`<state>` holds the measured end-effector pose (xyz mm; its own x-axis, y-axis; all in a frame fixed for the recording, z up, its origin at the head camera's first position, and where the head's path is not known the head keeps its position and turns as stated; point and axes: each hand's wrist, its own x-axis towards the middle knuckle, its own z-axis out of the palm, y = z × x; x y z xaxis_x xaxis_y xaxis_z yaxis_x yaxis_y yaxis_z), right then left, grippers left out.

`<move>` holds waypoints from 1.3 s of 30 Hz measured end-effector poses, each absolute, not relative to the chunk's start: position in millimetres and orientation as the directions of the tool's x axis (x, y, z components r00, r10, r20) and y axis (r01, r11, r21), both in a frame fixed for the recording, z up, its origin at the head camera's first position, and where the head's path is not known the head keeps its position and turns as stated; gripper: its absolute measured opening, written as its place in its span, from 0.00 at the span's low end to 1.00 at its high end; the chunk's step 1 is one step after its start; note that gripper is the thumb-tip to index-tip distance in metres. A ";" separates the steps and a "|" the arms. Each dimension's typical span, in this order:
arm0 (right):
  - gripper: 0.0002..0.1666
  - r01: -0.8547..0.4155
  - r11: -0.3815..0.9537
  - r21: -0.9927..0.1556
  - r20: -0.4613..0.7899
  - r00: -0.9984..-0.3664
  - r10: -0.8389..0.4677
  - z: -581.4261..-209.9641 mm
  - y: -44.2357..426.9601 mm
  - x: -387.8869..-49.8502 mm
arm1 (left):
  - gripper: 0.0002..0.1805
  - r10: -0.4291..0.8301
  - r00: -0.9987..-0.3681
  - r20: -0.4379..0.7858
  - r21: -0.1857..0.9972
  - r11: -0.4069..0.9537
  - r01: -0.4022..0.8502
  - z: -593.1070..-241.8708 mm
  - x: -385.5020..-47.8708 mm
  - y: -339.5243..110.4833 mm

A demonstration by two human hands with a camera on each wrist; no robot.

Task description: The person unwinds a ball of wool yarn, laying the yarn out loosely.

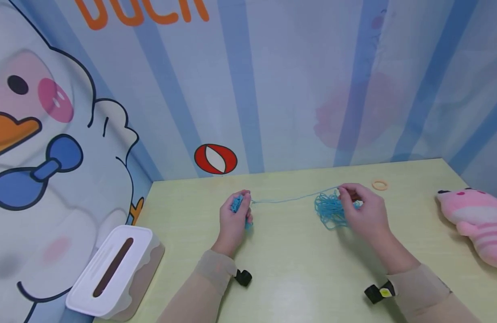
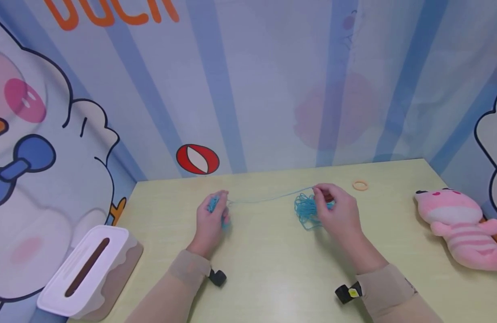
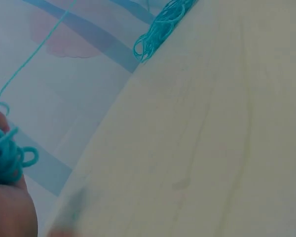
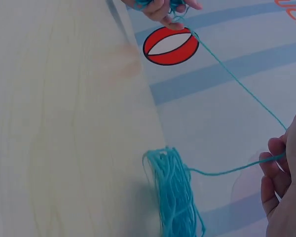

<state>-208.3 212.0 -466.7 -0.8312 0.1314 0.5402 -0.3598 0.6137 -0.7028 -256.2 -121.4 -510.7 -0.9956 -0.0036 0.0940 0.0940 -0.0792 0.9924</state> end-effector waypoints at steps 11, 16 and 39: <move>0.16 -0.208 0.692 -0.692 0.420 -0.895 0.150 -480.5 259.9 -203.8 | 0.21 -0.040 -0.994 0.103 0.988 -0.112 0.106 -509.9 -254.8 -124.1; 0.21 -0.091 0.755 -0.649 0.319 -0.934 0.162 -483.7 274.8 -207.2 | 0.17 -0.045 -0.992 0.121 0.977 -0.170 0.127 -508.2 -254.0 -123.2; 0.12 -0.452 0.675 -0.583 0.586 -0.809 -0.035 -488.1 168.3 -215.4 | 0.17 0.039 -0.992 0.118 0.967 -0.234 0.105 -508.7 -254.1 -119.2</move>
<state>-215.4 168.3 -488.1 -0.8092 -0.0354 0.5865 -0.4522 0.6749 -0.5831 -254.1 -119.2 -508.7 -0.9923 0.0392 0.1177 0.1054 -0.2336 0.9666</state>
